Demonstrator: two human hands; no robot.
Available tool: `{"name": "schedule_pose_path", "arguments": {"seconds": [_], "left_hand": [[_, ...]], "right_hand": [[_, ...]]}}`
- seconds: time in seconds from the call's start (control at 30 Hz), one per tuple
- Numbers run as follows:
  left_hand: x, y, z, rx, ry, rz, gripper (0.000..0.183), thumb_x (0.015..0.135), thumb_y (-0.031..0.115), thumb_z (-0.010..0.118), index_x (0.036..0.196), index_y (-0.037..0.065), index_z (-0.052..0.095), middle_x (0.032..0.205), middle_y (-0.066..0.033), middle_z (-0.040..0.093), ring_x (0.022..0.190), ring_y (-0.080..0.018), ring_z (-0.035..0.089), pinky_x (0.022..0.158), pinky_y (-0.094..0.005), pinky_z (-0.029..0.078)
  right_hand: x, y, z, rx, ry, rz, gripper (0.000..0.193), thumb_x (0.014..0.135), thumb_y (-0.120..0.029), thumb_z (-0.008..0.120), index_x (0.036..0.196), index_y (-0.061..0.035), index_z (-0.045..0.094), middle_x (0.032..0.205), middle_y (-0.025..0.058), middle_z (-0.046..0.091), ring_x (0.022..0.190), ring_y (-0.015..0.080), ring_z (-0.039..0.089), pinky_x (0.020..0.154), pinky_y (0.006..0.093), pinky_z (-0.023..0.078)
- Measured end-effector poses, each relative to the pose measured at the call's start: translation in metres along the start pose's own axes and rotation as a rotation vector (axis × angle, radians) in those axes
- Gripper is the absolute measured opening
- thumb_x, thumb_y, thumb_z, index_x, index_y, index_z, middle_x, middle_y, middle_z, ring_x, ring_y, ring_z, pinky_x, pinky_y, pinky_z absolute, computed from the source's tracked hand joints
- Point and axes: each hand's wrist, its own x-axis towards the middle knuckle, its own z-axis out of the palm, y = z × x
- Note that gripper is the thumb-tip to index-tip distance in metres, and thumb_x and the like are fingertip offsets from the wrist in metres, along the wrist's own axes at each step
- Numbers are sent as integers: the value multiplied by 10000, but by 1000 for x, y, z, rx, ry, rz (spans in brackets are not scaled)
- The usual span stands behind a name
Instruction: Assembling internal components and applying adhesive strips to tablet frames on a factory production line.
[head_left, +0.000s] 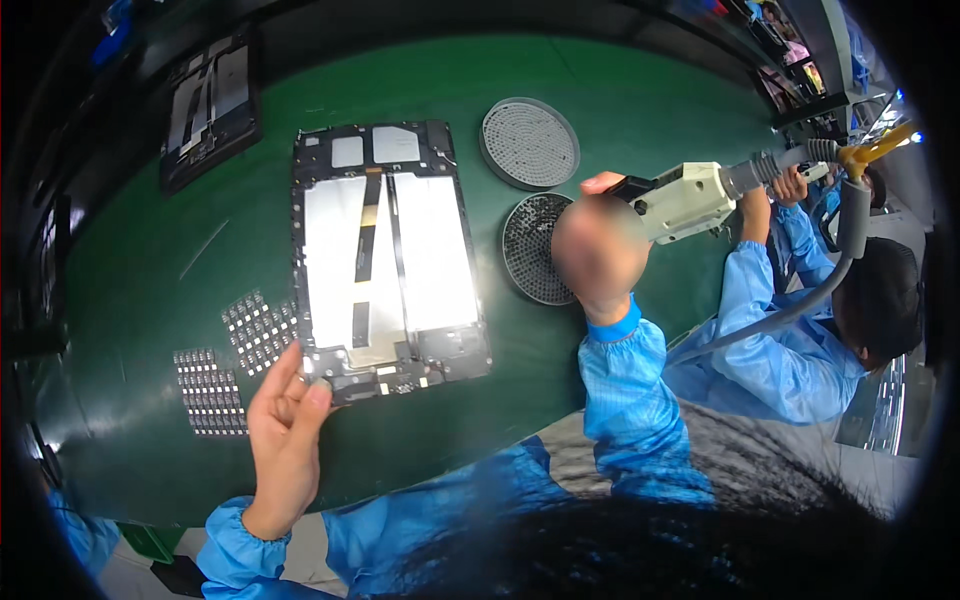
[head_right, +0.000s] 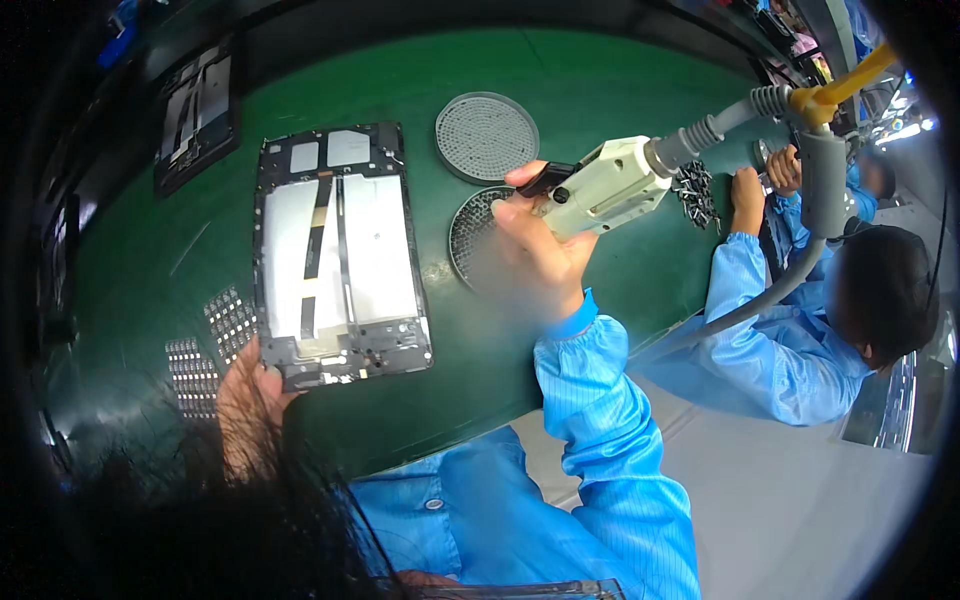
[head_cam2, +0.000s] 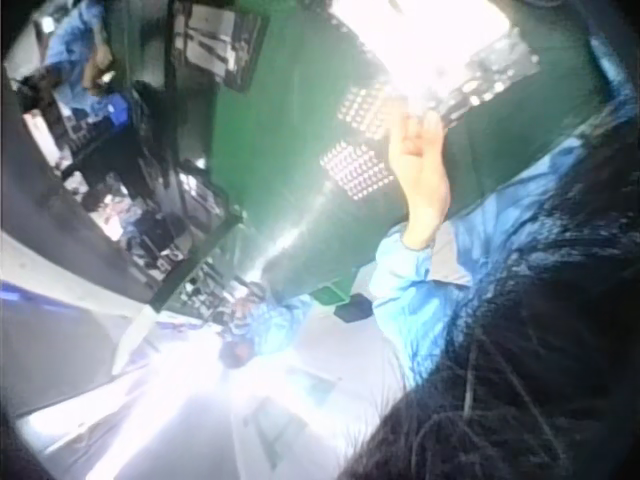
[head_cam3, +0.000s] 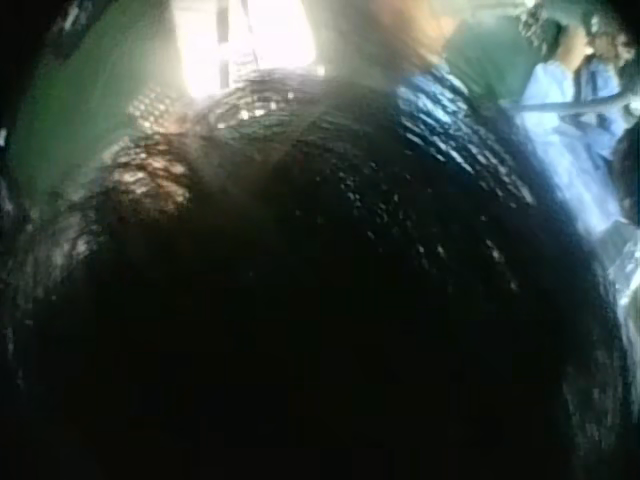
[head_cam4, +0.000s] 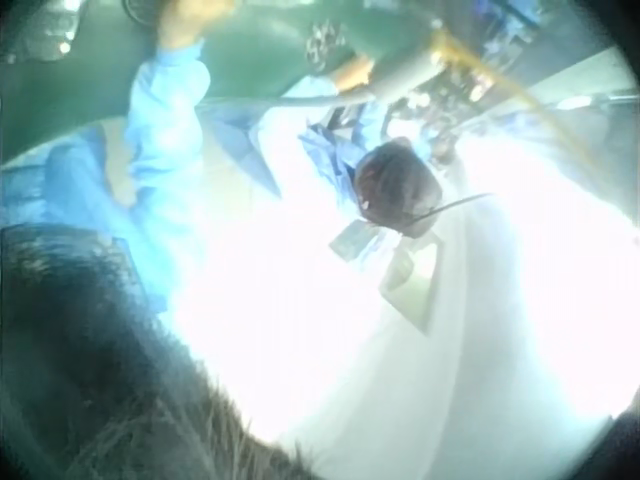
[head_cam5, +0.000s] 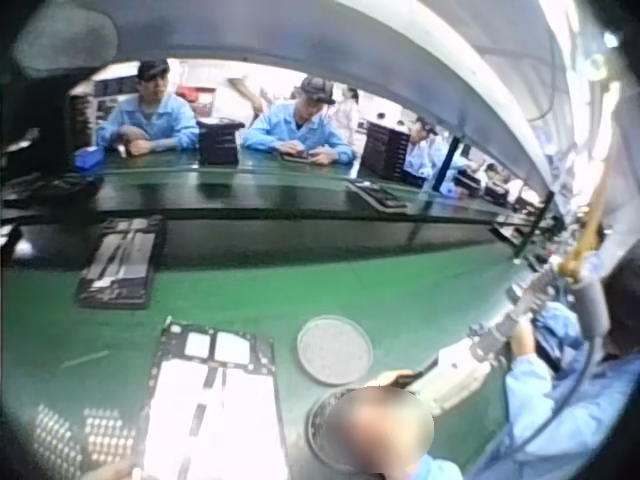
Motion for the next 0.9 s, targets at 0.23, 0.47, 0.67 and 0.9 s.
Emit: {"name": "schedule_pose_path", "arguments": {"seconds": [0.23, 0.47, 0.67, 0.9], "left_hand": [[-23, -10, 13, 267, -64, 129, 610, 920, -46, 575, 1442, -104, 266, 1305, -186, 530, 1124, -197, 590, 917, -276, 491], [-26, 32, 23, 1134, -44, 389, 474, 822, 113, 753, 1231, -33, 565, 1133, -142, 520, 763, -184, 616, 611, -299, 505], [5, 69, -28, 1435, 216, 891, 460, 782, 214, 761, 1186, 59, 606, 1147, -141, 526, 1053, -313, 507, 896, -402, 420], [33, 79, -35, 1464, 141, 727, 479, 683, 227, 853, 1056, 76, 593, 1034, -74, 612, 1048, -261, 560, 961, -367, 394]], "right_hand": [[-3, 2, 9, 10, 4, 61, 255, 812, 18, 606, 1039, -16, 495, 661, 25, 447, 435, 95, 375, 384, 253, 291], [6, -16, 5, -34, -6, 26, 288, 812, -4, 671, 1061, -27, 529, 679, 15, 465, 478, 86, 407, 416, 241, 327], [5, -26, 30, 278, 11, -72, 292, 841, -43, 622, 1111, -31, 513, 664, 5, 420, 445, 81, 339, 411, 235, 281], [-4, -28, 78, 378, -178, -18, 297, 855, -27, 591, 1136, -56, 498, 573, 5, 398, 419, 104, 376, 367, 262, 291]]}}
